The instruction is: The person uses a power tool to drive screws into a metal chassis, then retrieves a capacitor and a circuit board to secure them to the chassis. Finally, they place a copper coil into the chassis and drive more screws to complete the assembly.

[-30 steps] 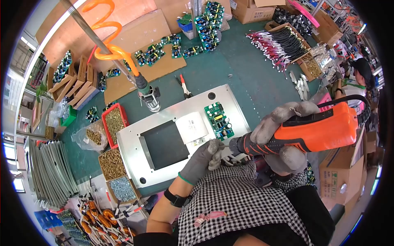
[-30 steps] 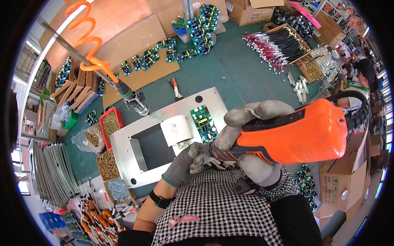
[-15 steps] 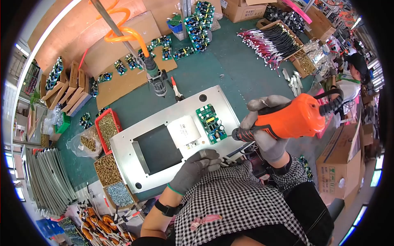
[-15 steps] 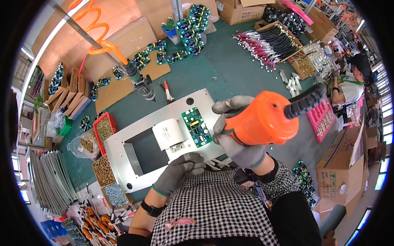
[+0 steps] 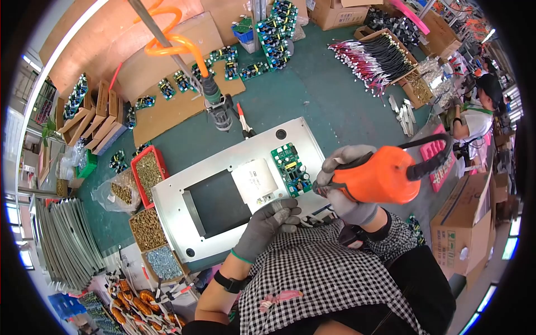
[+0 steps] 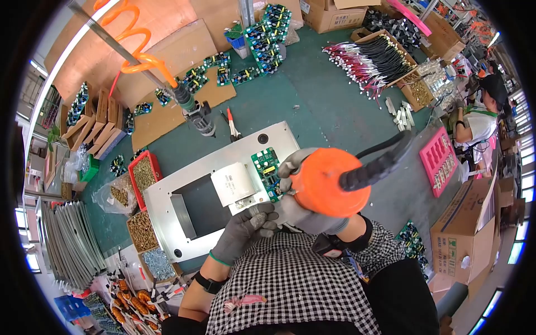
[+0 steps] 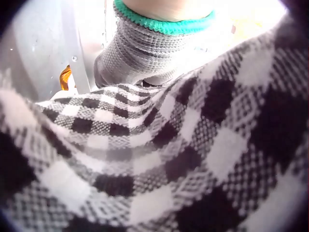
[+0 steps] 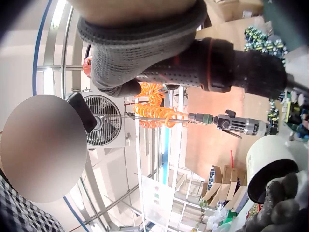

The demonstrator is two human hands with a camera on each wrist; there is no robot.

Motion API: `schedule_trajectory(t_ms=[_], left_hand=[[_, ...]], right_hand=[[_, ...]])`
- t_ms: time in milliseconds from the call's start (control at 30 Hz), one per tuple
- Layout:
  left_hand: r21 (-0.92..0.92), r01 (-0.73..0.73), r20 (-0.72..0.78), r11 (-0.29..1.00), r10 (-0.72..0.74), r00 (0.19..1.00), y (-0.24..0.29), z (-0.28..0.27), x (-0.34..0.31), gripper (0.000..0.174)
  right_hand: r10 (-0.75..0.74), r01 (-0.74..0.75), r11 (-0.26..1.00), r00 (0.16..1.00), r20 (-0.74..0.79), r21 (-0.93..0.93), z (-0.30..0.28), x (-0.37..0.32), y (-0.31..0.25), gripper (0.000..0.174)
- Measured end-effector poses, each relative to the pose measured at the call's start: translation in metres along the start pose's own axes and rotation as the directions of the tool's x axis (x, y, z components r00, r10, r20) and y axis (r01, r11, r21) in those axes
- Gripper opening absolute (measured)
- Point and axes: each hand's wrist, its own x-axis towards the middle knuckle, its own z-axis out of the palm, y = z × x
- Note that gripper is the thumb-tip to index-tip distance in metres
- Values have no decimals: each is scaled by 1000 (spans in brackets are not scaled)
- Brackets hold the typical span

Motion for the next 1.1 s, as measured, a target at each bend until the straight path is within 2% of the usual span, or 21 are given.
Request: schedule_trajectory(t_ms=[100, 200, 300, 400, 500, 600, 633, 733, 767, 867, 1000, 1033, 1100], left_hand=[[-19, 3, 4, 1000, -3, 1000, -1, -3, 1, 32], [-56, 17, -3, 998, -17, 1000, 3, -2, 2, 32], [-66, 18, -5, 998, -18, 1000, 4, 1, 2, 31], [-58, 19, 26, 998, -17, 1000, -4, -4, 7, 33], [-64, -4, 58, 998, 7, 998, -5, -4, 9, 36], [-67, -8, 68, 998, 13, 998, -5, -5, 5, 38], [-77, 3, 72, 997, 2, 997, -7, -9, 6, 38], [-117, 6, 49, 993, 0, 999, -11, -10, 4, 36], [-133, 0, 33, 991, 5, 999, -13, -11, 3, 36], [-135, -55, 64, 989, 64, 996, -18, -10, 2, 33], [-123, -67, 5, 990, 68, 998, -20, -12, -1, 34], [-113, -87, 9, 990, 88, 996, -20, -15, -4, 35], [-141, -102, 21, 985, 106, 994, -18, -20, -5, 40]], right_hand=[[-26, 29, 996, 999, 42, -85, 2, -2, 2, 49], [-31, 31, 999, 999, 33, -8, 2, -4, 4, 50], [106, -107, 993, 994, -30, -45, 2, -11, -1, 47], [148, -148, 989, 988, -33, -13, 0, -13, -2, 48], [46, -45, 999, 997, -63, 3, 7, -15, 1, 47], [7, -20, 992, 995, -102, -125, 8, -16, 3, 48], [47, -65, 989, 989, -139, -130, 11, -13, -1, 51], [-96, 86, 994, 981, -171, -66, 12, -7, 3, 52], [-19, 14, 999, 977, -212, -29, 16, -10, -1, 48], [-28, 30, 995, 999, 31, -90, 17, -14, -1, 45], [-17, 74, 985, 943, 332, -159, 20, -19, 0, 46], [-53, 89, 988, 962, 268, -123, 24, -20, 1, 41], [-6, 22, 980, 997, 82, -197, 20, -15, 0, 44]])
